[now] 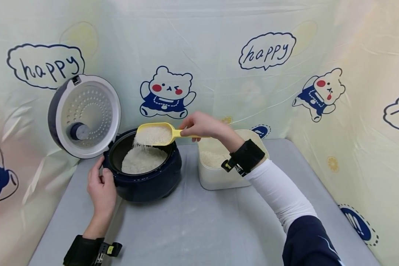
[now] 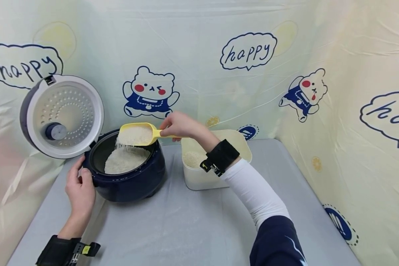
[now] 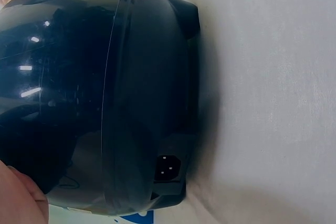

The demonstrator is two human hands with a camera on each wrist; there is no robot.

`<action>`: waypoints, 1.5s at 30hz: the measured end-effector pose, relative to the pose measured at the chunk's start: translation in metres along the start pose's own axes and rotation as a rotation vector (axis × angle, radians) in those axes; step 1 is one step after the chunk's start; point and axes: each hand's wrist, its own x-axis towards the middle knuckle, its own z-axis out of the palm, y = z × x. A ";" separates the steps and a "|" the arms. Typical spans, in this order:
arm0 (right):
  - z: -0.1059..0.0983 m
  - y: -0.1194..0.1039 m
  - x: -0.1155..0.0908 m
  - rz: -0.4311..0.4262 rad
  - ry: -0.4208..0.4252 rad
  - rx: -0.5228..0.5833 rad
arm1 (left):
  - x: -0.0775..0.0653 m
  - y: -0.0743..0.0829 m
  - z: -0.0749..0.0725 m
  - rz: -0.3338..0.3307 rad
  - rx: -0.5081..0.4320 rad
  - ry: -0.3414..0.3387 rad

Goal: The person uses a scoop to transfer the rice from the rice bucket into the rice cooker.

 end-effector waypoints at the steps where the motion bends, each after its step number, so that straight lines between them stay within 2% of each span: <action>1: 0.001 -0.001 0.001 -0.009 -0.002 -0.021 | 0.000 0.000 0.000 0.000 0.000 0.002; 13: 0.006 -0.014 0.000 -0.045 0.011 -0.231 | -0.001 0.001 0.000 -0.011 0.007 -0.005; 18: 0.009 -0.020 -0.002 -0.099 0.059 -0.333 | -0.001 0.002 -0.001 -0.015 0.009 -0.010; 22: 0.013 -0.022 -0.001 -0.114 0.098 -0.367 | -0.002 0.001 -0.001 -0.017 0.010 -0.015; 30: 0.019 -0.020 0.001 -0.082 0.130 -0.353 | 0.000 0.001 0.000 -0.015 -0.004 -0.015; 37: 0.020 -0.011 -0.002 -0.113 0.107 -0.328 | -0.001 0.001 0.000 -0.018 0.000 -0.017; 41: 0.019 0.000 -0.003 -0.132 0.083 -0.225 | -0.001 0.002 0.000 -0.017 0.001 -0.022; 45: 0.017 0.014 -0.003 -0.114 0.040 -0.066 | -0.001 0.001 -0.001 -0.015 -0.005 -0.017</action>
